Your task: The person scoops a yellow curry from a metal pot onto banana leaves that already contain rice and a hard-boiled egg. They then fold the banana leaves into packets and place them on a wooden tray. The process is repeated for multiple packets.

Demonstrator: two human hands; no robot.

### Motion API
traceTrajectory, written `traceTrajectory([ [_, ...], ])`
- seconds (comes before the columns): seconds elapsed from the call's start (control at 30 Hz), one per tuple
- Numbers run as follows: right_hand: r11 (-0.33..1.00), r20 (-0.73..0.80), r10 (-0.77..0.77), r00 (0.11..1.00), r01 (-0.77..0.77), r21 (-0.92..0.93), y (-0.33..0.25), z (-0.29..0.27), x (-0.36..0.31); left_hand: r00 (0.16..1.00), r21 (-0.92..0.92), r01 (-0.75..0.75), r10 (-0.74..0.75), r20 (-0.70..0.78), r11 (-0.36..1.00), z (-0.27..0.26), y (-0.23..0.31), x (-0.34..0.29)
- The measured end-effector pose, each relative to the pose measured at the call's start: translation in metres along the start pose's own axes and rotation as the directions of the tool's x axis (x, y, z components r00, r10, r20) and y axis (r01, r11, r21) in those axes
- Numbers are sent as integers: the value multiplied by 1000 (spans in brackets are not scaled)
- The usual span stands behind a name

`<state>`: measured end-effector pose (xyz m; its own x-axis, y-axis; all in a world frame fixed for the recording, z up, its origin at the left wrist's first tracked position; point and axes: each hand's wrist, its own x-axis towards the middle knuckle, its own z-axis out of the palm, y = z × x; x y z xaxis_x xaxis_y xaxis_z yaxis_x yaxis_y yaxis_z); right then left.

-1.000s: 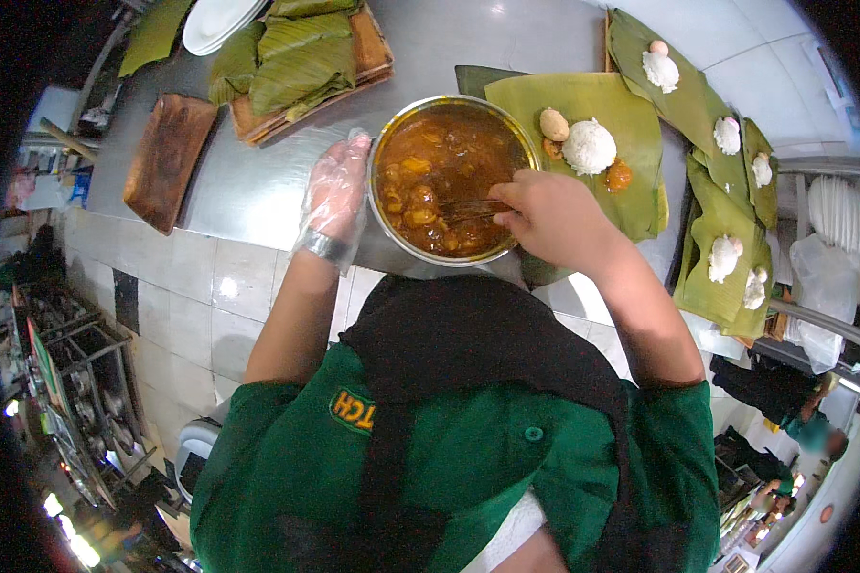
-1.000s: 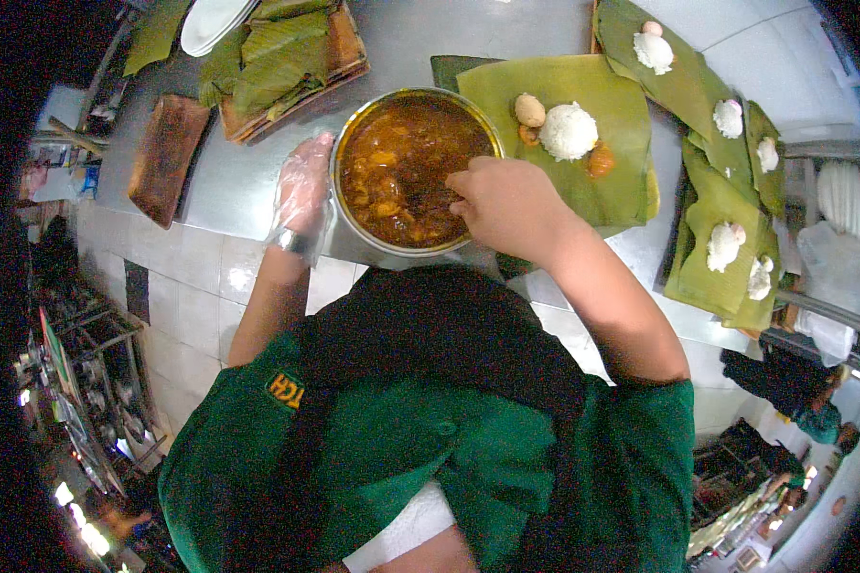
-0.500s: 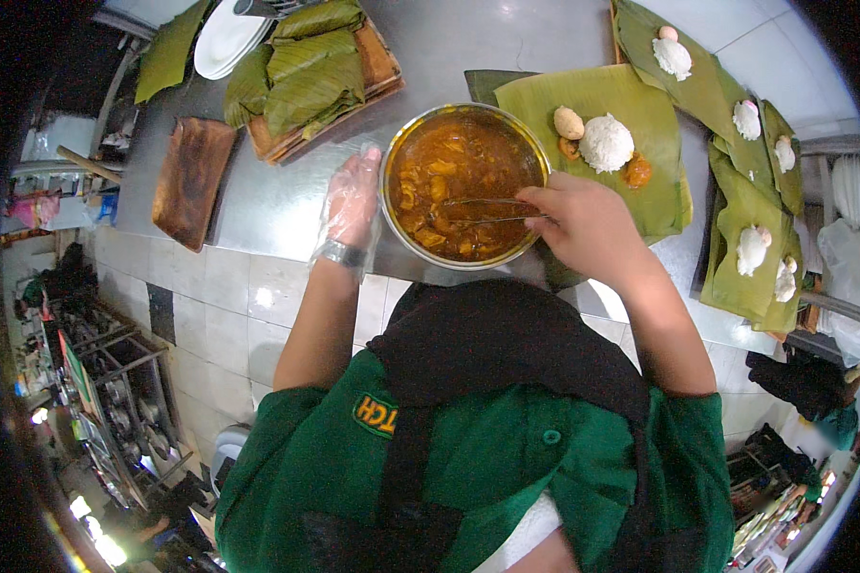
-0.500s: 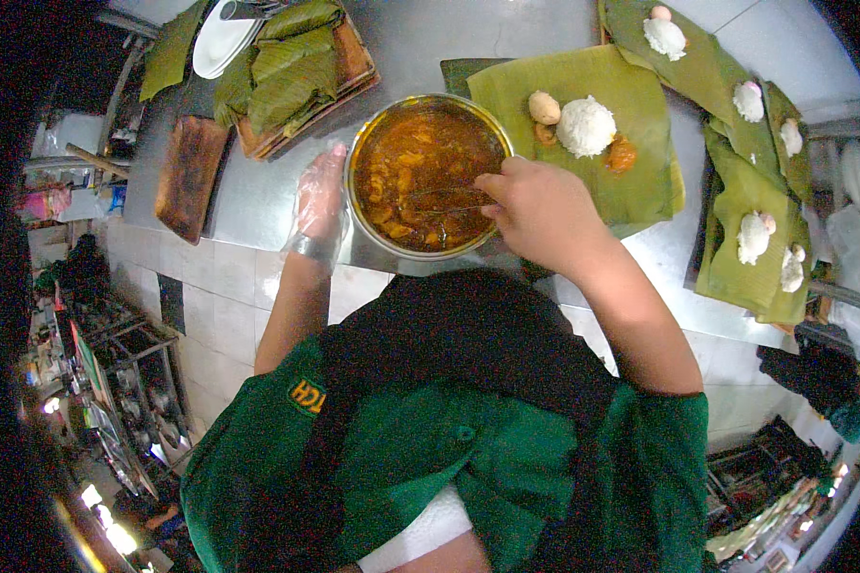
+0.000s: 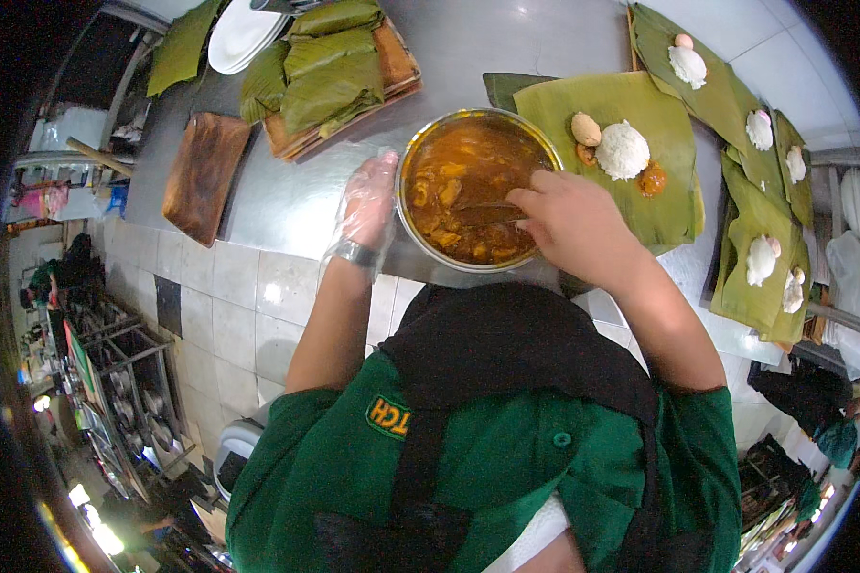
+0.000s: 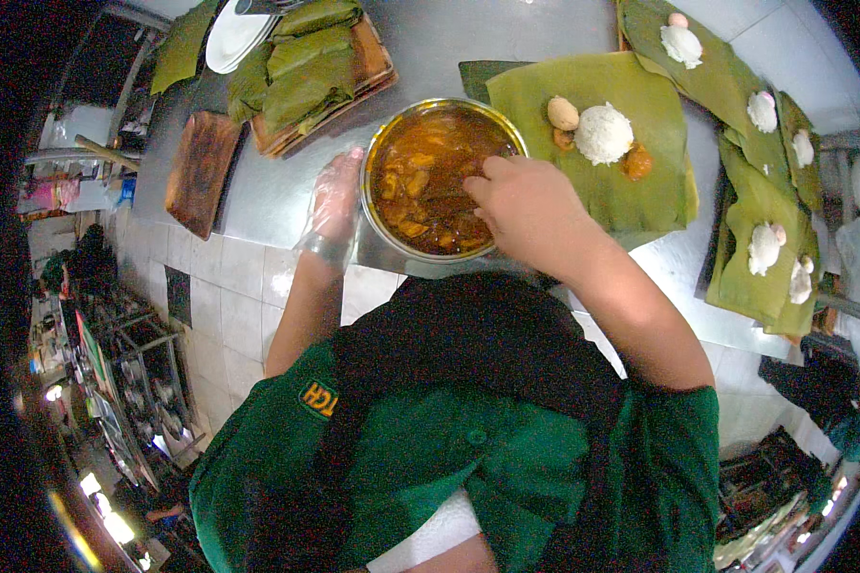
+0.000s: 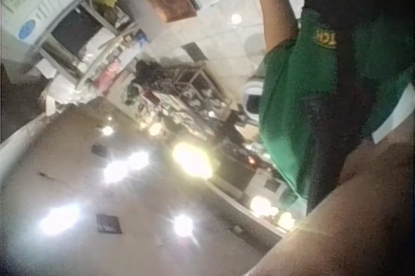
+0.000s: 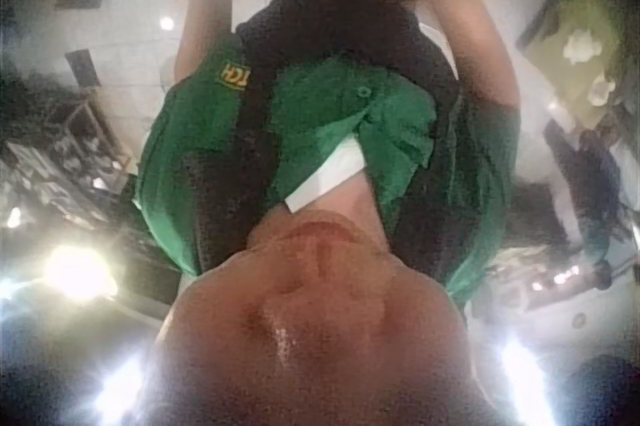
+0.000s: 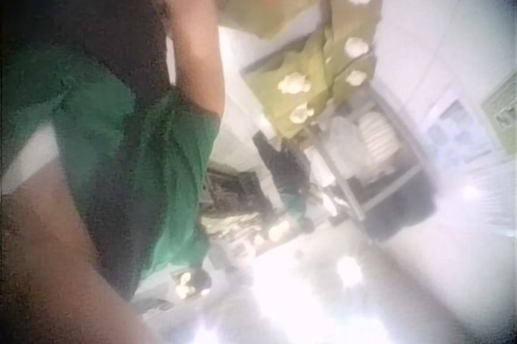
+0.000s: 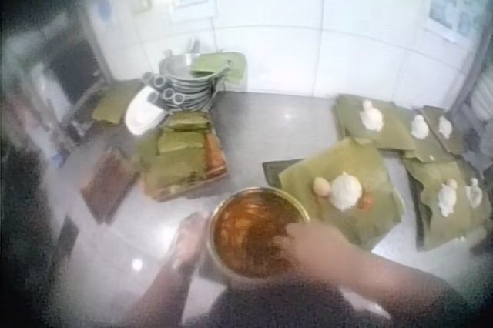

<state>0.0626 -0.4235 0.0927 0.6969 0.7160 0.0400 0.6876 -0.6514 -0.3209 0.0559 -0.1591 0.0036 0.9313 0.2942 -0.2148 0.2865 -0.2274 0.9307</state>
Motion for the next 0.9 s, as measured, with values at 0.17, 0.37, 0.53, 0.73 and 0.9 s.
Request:
traceTrajectory([
  [0.17,993,-69,-109,992,105,-62,6,-16,-10,999,-63,30,-31,-13,998,3,-8,6],
  [0.37,957,-90,-267,960,253,-140,6,8,5,999,-66,-1,-2,-53,998,6,-11,4],
  [0.53,983,-109,-179,978,184,30,16,13,3,998,-38,59,-59,-23,998,4,0,4],
  [0.73,986,-165,-34,986,60,153,32,-11,-24,997,84,77,-76,-13,994,2,2,1],
  [0.9,948,-153,136,979,-84,308,47,-27,-55,998,190,52,-47,-31,980,0,-7,8],
])
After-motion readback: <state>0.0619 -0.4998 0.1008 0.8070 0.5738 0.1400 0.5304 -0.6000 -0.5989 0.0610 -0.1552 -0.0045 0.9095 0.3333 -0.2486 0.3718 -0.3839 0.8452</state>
